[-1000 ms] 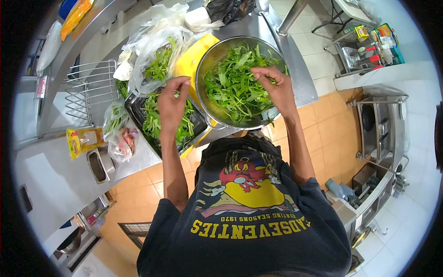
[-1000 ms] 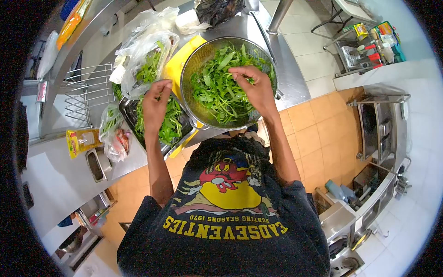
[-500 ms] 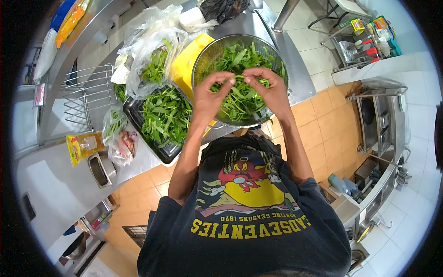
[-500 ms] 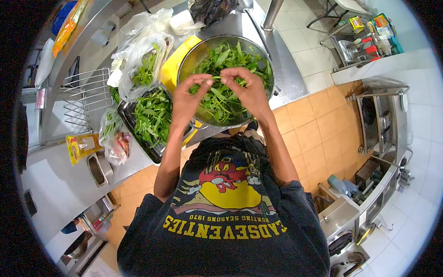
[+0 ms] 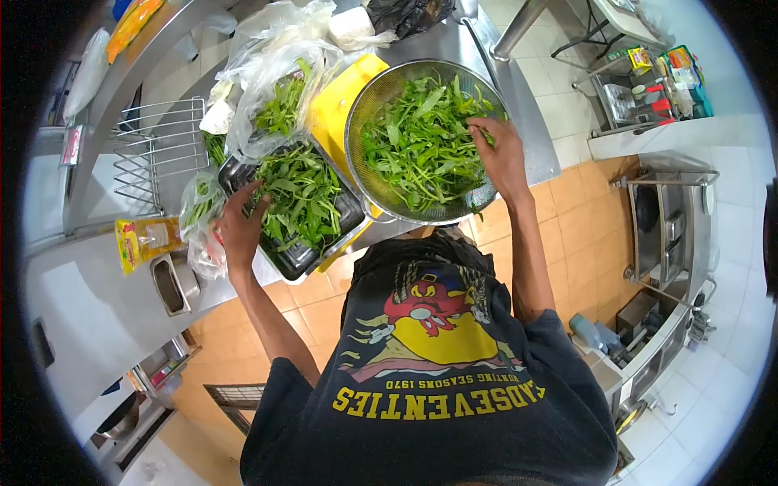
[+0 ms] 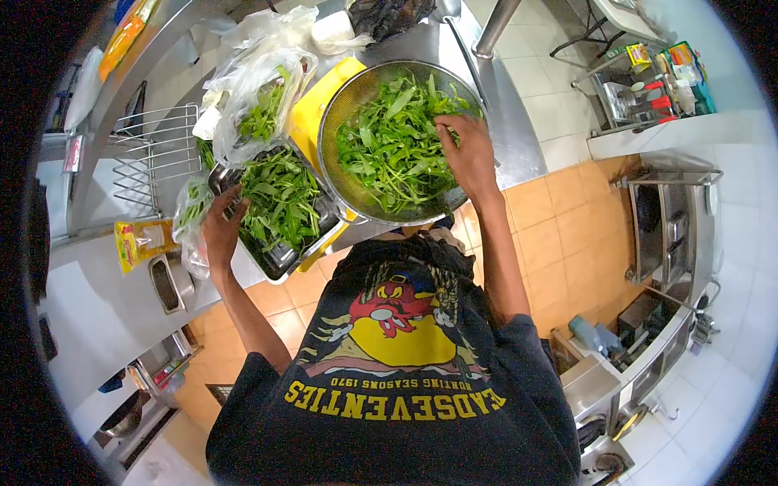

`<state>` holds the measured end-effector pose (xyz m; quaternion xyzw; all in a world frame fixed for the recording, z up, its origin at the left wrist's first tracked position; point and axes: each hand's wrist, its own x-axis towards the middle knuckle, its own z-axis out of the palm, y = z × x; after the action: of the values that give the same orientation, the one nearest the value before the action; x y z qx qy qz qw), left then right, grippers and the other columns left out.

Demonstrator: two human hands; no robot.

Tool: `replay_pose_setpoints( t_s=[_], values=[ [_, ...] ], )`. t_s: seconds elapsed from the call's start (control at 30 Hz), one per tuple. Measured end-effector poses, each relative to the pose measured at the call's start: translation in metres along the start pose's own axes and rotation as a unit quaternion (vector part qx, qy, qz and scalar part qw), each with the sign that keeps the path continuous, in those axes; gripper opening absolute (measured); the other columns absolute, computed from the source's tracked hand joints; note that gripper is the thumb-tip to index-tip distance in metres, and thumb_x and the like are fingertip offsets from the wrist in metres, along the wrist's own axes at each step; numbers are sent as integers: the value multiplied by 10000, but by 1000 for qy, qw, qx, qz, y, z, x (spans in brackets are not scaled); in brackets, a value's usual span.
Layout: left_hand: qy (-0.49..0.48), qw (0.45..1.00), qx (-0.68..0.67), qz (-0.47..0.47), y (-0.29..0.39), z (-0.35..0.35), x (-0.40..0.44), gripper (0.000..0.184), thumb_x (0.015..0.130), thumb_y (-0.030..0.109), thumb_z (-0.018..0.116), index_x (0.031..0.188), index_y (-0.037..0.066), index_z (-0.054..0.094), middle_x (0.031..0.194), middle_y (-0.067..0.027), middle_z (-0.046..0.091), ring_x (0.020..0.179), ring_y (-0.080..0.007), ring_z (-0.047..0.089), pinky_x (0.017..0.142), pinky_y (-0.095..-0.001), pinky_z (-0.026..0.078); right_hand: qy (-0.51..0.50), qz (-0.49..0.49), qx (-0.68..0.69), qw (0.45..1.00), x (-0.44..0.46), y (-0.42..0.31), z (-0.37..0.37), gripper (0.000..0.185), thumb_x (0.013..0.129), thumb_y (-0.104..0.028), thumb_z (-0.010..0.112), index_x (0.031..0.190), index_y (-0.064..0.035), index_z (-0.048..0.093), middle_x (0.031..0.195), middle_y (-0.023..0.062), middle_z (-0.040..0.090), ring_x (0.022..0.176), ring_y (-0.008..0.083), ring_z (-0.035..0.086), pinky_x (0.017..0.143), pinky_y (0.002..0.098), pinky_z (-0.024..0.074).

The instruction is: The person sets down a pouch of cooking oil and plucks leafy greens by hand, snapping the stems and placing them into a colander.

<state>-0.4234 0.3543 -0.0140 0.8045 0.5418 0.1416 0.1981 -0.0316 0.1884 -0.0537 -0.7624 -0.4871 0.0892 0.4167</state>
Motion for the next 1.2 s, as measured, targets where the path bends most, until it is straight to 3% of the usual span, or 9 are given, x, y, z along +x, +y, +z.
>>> replay_pose_setpoints(
  t_s=[0.17,0.37,0.47,0.67,0.83,0.93,1.03,1.13,1.2],
  values=[
    [57,992,-112,12,-2,18,8,282,912,208,686,1149,56,683,1111,-138,687,1028,-252,650,901,-341,484,-10,-26,-26,999,27,-5,22,245,855,-136,679,1093,-79,679,1035,141,665,1025,340,559,901,439,435],
    [52,981,-173,72,50,38,22,246,917,160,676,1138,52,682,1075,-121,691,993,-221,646,895,-319,476,20,-194,-154,969,43,-19,55,316,821,-181,711,1129,-128,661,1199,103,606,1174,333,485,972,509,390],
    [25,966,-236,105,73,54,23,229,913,118,671,1130,45,682,1064,-120,690,950,-215,643,872,-319,476,-101,-119,-189,969,54,-9,58,268,822,-174,702,1078,-101,671,1128,120,629,1138,335,529,963,495,408],
    [-29,941,-315,117,95,90,22,230,916,107,663,1133,31,677,1075,-131,689,957,-199,640,867,-314,479,-51,-76,108,990,70,-34,10,212,838,-163,679,1007,-35,665,1000,154,646,895,341,620,815,405,483],
    [-56,916,-376,124,115,106,24,258,915,91,665,1163,18,644,1072,-114,690,959,-158,629,867,-290,486,-29,-60,174,983,64,-60,-24,230,886,-150,695,1059,-5,652,970,86,641,898,164,614,764,291,483],
    [-82,901,-418,86,132,113,27,234,917,97,666,1134,14,637,1056,-104,688,954,-150,627,847,-301,497,-63,30,233,970,57,-53,-23,258,880,-178,698,1072,-10,658,1013,123,654,887,205,628,774,311,491],
    [-70,902,-415,96,147,129,25,219,926,120,659,1120,21,632,1051,-119,681,945,-185,639,832,-318,500,-94,49,92,990,47,-22,-6,273,874,-194,689,1090,-28,667,1051,164,658,944,294,631,830,365,493],
    [-99,927,-332,141,151,136,23,203,932,123,643,1113,31,640,1041,-145,671,950,-256,646,839,-346,491,-36,-21,-79,996,26,3,8,278,862,-202,679,1100,-59,680,1095,186,650,1023,383,594,885,424,474],
    [-98,933,-281,201,151,137,22,176,918,82,624,1083,34,661,1016,-163,654,950,-343,624,848,-393,477,-21,-28,-19,999,13,7,8,271,824,-152,700,1087,-89,685,1070,186,639,1026,400,569,886,455,461]
  ],
)
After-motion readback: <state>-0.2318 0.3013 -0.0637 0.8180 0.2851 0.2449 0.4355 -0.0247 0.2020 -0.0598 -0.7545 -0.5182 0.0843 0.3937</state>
